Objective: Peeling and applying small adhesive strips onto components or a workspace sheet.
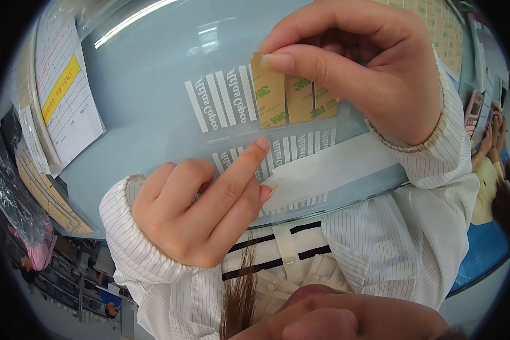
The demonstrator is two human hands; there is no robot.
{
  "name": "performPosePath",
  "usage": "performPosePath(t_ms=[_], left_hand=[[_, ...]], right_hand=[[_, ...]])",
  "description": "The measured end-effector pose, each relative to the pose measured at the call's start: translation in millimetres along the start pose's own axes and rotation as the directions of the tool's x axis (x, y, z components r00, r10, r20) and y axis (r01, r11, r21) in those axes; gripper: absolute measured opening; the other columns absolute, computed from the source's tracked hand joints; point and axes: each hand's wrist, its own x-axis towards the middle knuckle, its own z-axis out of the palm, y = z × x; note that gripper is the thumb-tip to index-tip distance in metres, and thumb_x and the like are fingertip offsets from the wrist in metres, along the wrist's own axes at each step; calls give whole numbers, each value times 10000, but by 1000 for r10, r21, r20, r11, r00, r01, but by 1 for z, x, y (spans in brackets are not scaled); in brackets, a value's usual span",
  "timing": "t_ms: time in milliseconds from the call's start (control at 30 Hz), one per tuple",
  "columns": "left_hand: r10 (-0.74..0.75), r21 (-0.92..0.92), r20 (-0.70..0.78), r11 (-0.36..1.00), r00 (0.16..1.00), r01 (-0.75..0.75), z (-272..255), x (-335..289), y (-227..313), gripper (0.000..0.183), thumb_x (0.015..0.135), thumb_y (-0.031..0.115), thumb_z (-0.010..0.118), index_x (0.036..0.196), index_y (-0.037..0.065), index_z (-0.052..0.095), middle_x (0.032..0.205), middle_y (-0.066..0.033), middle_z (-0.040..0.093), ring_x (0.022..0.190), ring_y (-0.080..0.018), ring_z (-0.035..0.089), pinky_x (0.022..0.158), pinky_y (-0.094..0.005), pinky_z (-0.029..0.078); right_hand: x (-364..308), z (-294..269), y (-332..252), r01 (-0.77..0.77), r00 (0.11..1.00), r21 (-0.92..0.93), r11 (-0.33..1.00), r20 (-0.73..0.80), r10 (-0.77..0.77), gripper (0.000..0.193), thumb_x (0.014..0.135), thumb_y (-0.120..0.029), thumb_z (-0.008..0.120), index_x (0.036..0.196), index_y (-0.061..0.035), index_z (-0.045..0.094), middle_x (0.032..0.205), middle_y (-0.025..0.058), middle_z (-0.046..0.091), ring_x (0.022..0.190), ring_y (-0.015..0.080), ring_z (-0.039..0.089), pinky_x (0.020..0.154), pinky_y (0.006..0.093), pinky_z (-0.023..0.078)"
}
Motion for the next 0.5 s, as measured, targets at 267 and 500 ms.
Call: performPosePath(t_ms=[267, 500], left_hand=[[-22, 1, 24, 1000, 999, 22, -2, 0, 1, 150, 708, 72, 797, 744, 30, 658, 1061, -98, 777, 611, -168, 417, 507, -249, 363], [-24, 16, 16, 1000, 1000, 24, -1, -1, 2, 155, 719, 74, 797, 727, 40, 646, 1059, -90, 778, 609, -166, 412, 510, -248, 361]], right_hand=[[3, -2, -7, -55, 997, -59, 997, 50, 58, 111, 906, -18, 742, 1010, 18, 757, 869, 63, 732, 714, 45, 631, 627, 177, 498], [2, -1, -7, -50, 999, -73, 996, 7, 50, 104, 901, -28, 750, 996, 13, 760, 843, 50, 725, 656, 29, 587, 577, 175, 453]])
